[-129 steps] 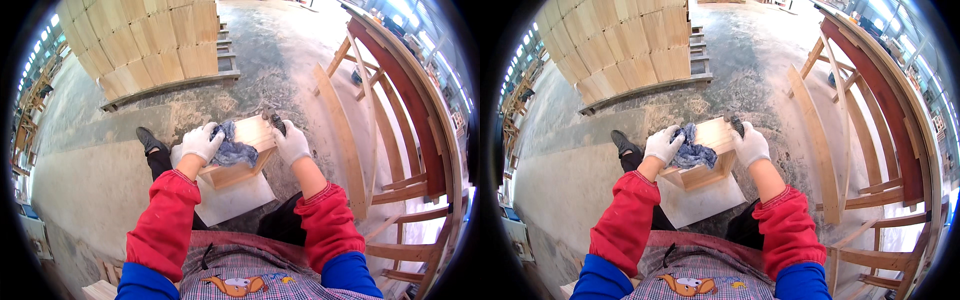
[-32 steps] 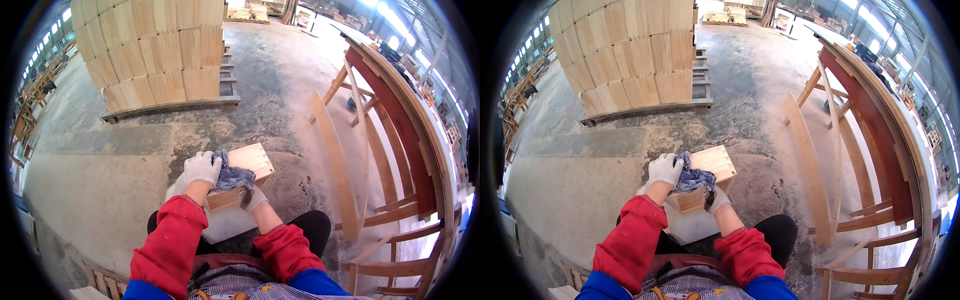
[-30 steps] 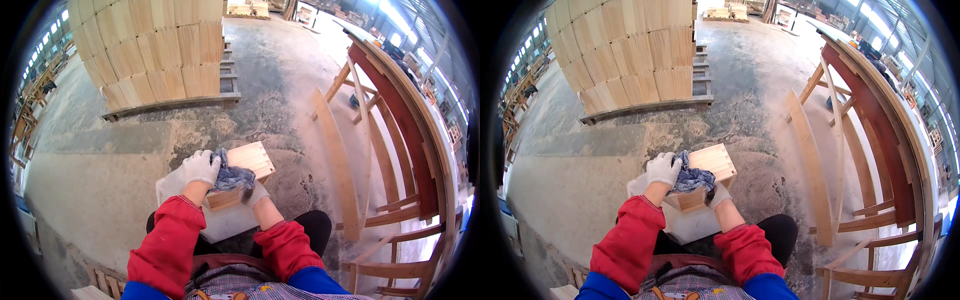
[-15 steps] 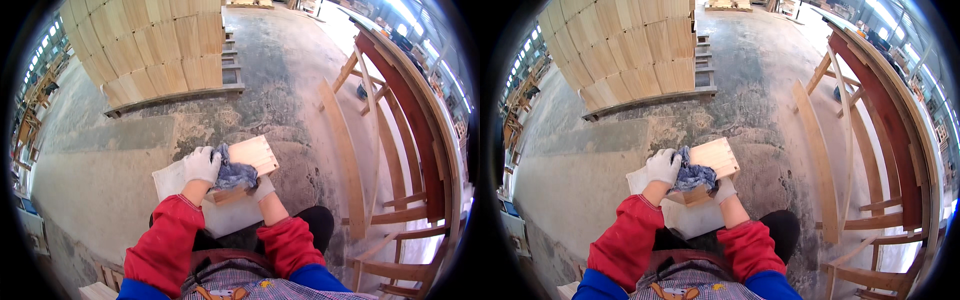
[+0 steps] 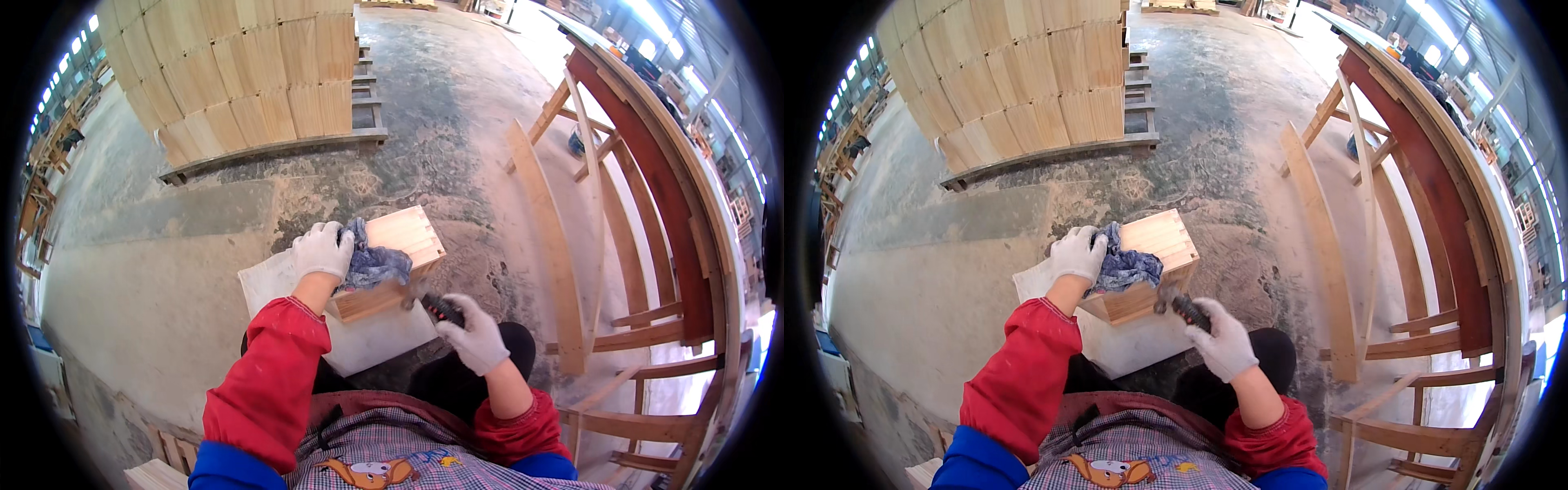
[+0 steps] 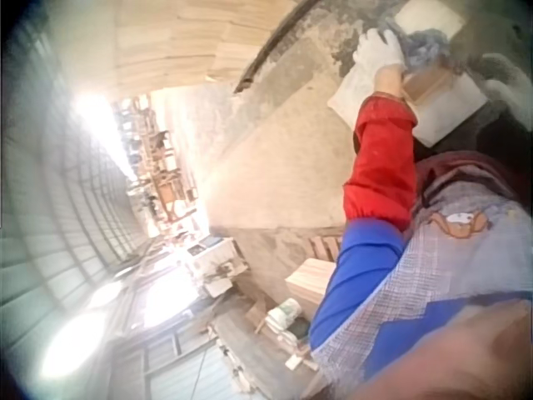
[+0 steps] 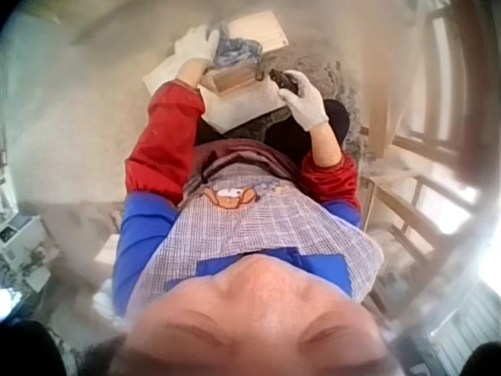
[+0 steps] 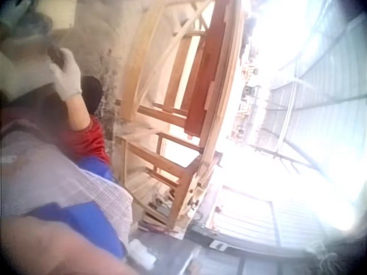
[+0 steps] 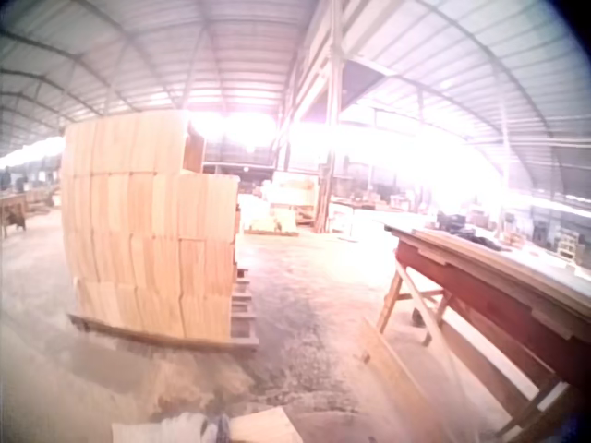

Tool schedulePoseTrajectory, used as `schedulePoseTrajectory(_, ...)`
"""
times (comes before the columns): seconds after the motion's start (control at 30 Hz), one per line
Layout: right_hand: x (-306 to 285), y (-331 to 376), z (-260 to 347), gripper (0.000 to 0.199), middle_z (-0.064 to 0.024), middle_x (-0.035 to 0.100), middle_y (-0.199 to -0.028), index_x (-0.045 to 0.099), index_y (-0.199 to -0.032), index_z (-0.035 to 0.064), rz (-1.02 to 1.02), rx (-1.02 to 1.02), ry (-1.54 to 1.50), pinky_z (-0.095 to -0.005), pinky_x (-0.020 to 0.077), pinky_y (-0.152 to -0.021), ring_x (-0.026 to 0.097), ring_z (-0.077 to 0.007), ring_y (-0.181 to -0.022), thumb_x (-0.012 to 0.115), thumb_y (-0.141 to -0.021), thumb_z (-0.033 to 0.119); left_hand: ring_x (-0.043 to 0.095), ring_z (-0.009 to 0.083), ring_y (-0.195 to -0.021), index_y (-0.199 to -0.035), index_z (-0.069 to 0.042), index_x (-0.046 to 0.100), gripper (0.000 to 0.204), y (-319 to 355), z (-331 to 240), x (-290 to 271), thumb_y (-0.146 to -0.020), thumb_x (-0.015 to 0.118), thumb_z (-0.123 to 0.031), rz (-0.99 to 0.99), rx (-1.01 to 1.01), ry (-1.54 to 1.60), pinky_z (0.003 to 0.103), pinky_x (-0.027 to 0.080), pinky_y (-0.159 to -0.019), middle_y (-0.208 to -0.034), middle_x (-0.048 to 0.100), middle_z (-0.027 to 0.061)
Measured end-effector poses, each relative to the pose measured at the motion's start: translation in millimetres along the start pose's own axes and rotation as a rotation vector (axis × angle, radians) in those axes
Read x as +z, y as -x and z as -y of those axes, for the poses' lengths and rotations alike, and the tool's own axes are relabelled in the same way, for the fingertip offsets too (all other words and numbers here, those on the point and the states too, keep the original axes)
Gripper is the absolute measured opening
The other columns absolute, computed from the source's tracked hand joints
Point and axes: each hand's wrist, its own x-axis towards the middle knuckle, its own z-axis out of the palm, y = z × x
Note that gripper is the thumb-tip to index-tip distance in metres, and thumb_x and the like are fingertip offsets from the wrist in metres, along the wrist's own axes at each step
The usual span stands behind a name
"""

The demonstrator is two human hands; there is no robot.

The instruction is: The person uses a hammer to tap a small wooden block, then wipes it with a cloth. They then assemble a larger wooden frame by fitting a flat wooden panel into it.

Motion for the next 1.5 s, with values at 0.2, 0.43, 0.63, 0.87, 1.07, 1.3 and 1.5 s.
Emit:
schedulePoseTrajectory(0.2,-6,-22,43,0.054,-0.0229,0.064,-0.111,0.051,-0.137,0.0051,-0.478,-0.482,0.582,-0.0426,0.0538,-0.083,0.067,-0.0371,-0.097,0.069,-0.087,0.014,0.064,0.0305,-0.105,-0.108,-0.016,0.069,0.034,2,-2,-6,-0.093,0.053,-0.042,-0.014,-0.004,0.004,0.046,0.042,-0.096,-0.110,0.068,0.0107)
schedulePoseTrajectory(0.43,-34,-43,43,0.052,-0.0237,0.068,-0.104,0.050,-0.137,0.0077,-0.370,-0.252,0.683,-0.0466,0.0538,-0.079,0.066,-0.0421,-0.096,0.066,-0.089,0.018,0.064,0.0310,-0.104,-0.107,-0.016,0.069,0.034,1,-1,-5,-0.093,0.053,-0.042,-0.035,-0.001,0.025,0.046,0.042,-0.095,-0.108,0.068,0.0114)
schedulePoseTrajectory(0.63,-10,-46,36,0.051,-0.0251,0.068,-0.105,0.050,-0.138,0.0073,-0.481,-0.460,0.623,-0.0469,0.0531,-0.082,0.066,-0.0446,-0.097,0.065,-0.090,0.018,0.064,0.0297,-0.105,-0.106,-0.015,0.070,0.033,2,-4,-7,-0.093,0.053,-0.040,-0.027,-0.002,0.014,0.045,0.044,-0.093,-0.110,0.068,0.0103)
schedulePoseTrajectory(0.87,-18,-68,59,0.047,-0.0230,0.069,-0.105,0.052,-0.134,0.0118,-0.436,-0.419,0.497,-0.0498,0.0518,-0.081,0.066,-0.0430,-0.096,0.065,-0.091,0.025,0.066,0.0303,-0.100,-0.104,-0.015,0.069,0.033,0,2,-3,-0.092,0.054,-0.041,-0.046,0.010,0.015,0.046,0.044,-0.093,-0.107,0.068,0.0110)
schedulePoseTrajectory(1.07,-14,-77,35,0.048,-0.0226,0.069,-0.100,0.052,-0.133,0.0137,-0.321,-0.181,0.709,-0.0455,0.0527,-0.081,0.066,-0.0442,-0.096,0.067,-0.088,0.020,0.065,0.0308,-0.102,-0.104,-0.015,0.069,0.033,-1,-1,-4,-0.092,0.054,-0.041,-0.059,0.010,0.012,0.046,0.044,-0.093,-0.107,0.068,0.0119)
schedulePoseTrajectory(1.3,-4,-60,71,0.047,-0.0228,0.069,-0.103,0.053,-0.133,0.0124,-0.544,-0.458,0.344,-0.0462,0.0527,-0.082,0.066,-0.0429,-0.097,0.066,-0.089,0.021,0.064,0.0300,-0.104,-0.104,-0.016,0.070,0.032,2,-1,-7,-0.093,0.054,-0.040,-0.021,-0.025,-0.002,0.044,0.045,-0.093,-0.109,0.069,0.0098)
schedulePoseTrajectory(1.5,-22,-78,36,0.046,-0.0251,0.068,-0.104,0.052,-0.133,0.0116,-0.362,-0.389,0.672,-0.0497,0.0516,-0.081,0.065,-0.0442,-0.098,0.065,-0.090,0.022,0.065,0.0296,-0.104,-0.104,-0.015,0.070,0.032,2,1,-2,-0.093,0.053,-0.040,-0.068,0.005,0.001,0.044,0.045,-0.093,-0.108,0.069,0.0098)
